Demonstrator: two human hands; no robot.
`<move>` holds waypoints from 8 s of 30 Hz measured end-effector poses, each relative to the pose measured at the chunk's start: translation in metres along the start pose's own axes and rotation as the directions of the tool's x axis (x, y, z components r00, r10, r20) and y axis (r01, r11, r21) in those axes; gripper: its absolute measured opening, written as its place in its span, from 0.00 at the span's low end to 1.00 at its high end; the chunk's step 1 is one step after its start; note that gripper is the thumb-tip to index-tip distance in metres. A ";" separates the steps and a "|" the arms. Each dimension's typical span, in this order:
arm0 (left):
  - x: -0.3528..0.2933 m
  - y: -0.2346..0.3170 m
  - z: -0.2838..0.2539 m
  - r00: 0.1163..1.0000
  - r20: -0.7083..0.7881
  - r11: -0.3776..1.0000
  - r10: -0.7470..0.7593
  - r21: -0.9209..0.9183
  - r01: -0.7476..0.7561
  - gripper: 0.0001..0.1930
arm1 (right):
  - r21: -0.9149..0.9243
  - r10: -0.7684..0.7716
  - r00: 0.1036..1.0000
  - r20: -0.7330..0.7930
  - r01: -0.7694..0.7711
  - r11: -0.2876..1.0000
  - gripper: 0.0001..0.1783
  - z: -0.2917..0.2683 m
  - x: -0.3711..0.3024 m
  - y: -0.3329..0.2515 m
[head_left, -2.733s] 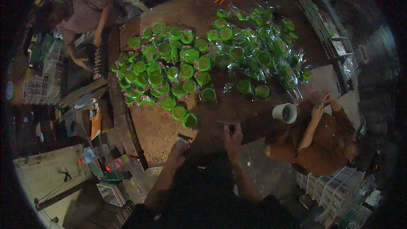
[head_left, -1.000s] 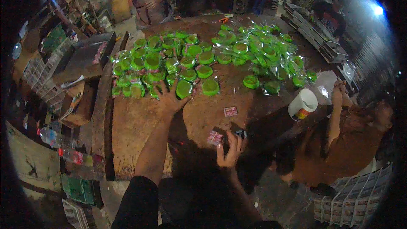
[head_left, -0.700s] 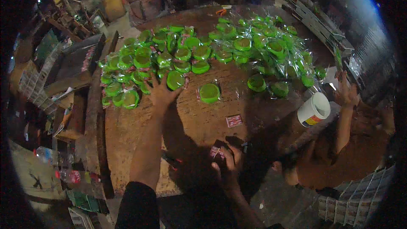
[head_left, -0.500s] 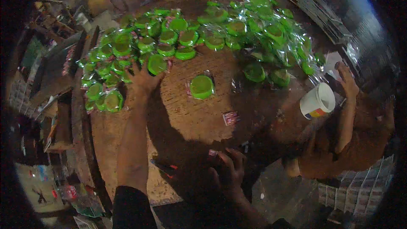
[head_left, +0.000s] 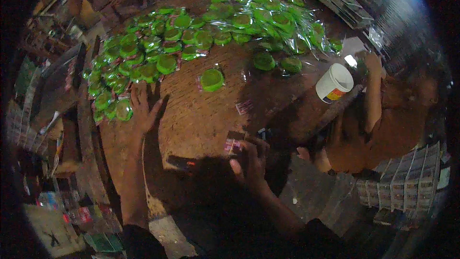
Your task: The person retrieves small packets from a shelf and then joins two others at a table to pack green fruit slices into clear plastic bags. They place a slice and a packet into each bag and seal them by hand.
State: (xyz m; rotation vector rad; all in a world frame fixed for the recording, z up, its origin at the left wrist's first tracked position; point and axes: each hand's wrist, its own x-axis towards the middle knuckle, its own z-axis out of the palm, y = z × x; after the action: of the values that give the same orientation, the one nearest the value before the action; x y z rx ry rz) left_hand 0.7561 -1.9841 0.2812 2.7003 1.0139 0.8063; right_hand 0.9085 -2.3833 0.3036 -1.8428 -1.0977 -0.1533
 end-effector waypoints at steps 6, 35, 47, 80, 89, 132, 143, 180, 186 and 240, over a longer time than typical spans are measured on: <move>-0.137 0.046 -0.058 0.951 -0.132 0.958 -0.279 -0.103 0.267 0.28 | 0.094 -0.085 0.967 -0.242 0.111 0.989 0.20 0.012 -0.010 0.025; -0.170 0.040 -0.038 0.851 -0.269 0.892 -0.451 -0.160 0.422 0.20 | 0.149 -0.255 0.861 0.441 0.210 0.966 0.22 0.117 0.025 -0.067; -0.167 0.039 -0.034 0.853 -0.367 0.904 -0.370 0.070 0.422 0.27 | -0.329 0.182 0.943 0.279 -0.085 0.941 0.24 0.023 0.198 0.126; -0.319 0.253 -0.124 0.680 0.467 0.068 -0.565 -0.795 0.602 0.46 | 0.641 -0.211 0.947 0.242 0.007 0.767 0.12 -0.062 -0.035 -0.161; -0.342 0.238 -0.138 0.652 0.462 0.160 -0.601 -0.730 0.665 0.21 | 0.605 0.096 0.837 0.538 -0.464 0.647 0.11 -0.036 -0.083 -0.095; -0.341 0.242 -0.126 0.850 0.236 0.652 -0.470 -0.557 0.515 0.19 | 0.578 0.137 0.828 0.544 -0.488 0.654 0.18 -0.017 -0.126 -0.093; -0.338 0.260 -0.123 0.991 0.010 0.881 -0.131 -0.458 0.121 0.28 | 0.570 0.552 0.604 0.574 -0.779 0.259 0.13 0.012 -0.150 -0.092; -0.362 0.218 -0.123 0.884 0.161 0.664 -0.440 -0.604 0.440 0.14 | 0.546 0.122 0.727 0.676 -0.605 0.579 0.15 -0.002 -0.139 -0.091; -0.395 0.190 -0.120 0.961 0.033 0.962 0.274 0.008 -0.274 0.37 | 0.677 -0.131 0.802 0.582 -0.389 0.624 0.12 -0.003 -0.131 -0.087; -0.378 0.204 -0.097 0.811 0.241 0.515 -0.533 -0.668 0.537 0.13 | 0.640 -0.031 0.789 0.613 -0.474 0.605 0.12 0.000 -0.138 -0.072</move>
State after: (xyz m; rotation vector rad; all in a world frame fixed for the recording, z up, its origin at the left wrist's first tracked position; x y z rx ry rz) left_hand 0.5828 -2.3888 0.2635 1.5802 1.1327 0.8219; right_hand 0.7740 -2.4578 0.2793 -1.1897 -1.0416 0.9840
